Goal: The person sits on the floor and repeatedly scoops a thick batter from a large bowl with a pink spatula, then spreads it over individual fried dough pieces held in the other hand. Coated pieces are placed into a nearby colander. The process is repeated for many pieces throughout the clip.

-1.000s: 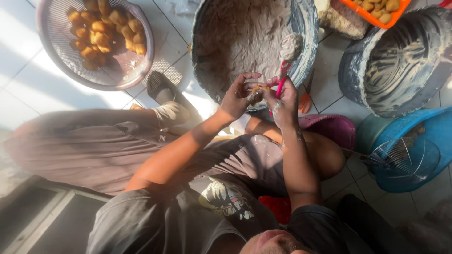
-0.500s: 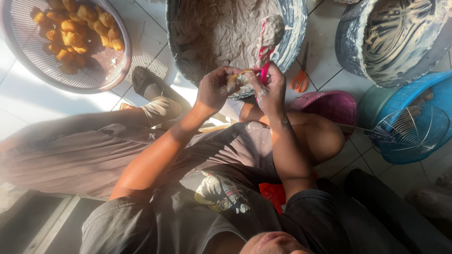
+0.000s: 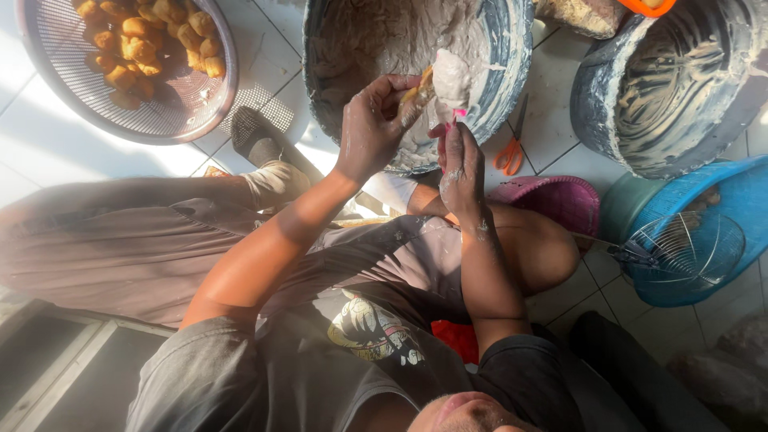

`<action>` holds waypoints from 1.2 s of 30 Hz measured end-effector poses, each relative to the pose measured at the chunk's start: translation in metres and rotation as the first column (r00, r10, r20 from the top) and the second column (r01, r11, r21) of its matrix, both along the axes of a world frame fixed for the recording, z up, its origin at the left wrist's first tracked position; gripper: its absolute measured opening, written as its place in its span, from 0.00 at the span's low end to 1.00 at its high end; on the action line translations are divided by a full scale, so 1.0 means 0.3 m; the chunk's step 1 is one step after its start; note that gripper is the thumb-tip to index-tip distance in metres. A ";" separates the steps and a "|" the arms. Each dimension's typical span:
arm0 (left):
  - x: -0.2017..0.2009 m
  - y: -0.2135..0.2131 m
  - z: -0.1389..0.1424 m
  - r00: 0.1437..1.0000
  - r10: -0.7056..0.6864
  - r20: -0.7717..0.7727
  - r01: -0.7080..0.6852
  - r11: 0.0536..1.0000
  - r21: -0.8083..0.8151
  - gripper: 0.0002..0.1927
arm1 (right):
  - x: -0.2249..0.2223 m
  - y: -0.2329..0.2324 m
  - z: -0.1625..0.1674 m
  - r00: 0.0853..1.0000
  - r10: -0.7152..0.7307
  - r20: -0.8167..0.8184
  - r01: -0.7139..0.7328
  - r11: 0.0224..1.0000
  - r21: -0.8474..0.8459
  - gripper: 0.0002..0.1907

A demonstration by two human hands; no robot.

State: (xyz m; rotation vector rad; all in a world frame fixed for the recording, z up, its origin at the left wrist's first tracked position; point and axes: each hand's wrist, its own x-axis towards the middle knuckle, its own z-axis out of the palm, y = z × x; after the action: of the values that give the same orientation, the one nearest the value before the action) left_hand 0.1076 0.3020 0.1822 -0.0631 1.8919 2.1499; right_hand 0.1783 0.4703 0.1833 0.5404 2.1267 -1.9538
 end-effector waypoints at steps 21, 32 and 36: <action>0.010 -0.107 0.045 0.960 -0.267 -0.087 0.260 0.726 0.637 0.33 | -0.019 0.078 0.092 0.874 0.202 -0.441 0.030 0.885 0.465 0.14; 0.010 -0.094 -0.003 0.970 -0.216 -0.108 0.234 0.735 0.637 0.32 | -0.007 0.033 0.144 0.881 0.181 -0.437 -0.065 0.961 0.268 0.14; 0.006 -0.058 -0.011 0.976 -0.198 -0.096 0.210 0.714 0.667 0.24 | 0.007 0.034 0.137 0.924 0.110 -0.367 -0.142 0.988 -0.061 0.15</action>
State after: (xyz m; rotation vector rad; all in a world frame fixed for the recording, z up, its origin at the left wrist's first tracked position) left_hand 0.1093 0.2846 0.1790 0.3010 0.9457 2.5267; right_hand 0.1804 0.4804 0.2243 0.0205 2.1988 -2.1955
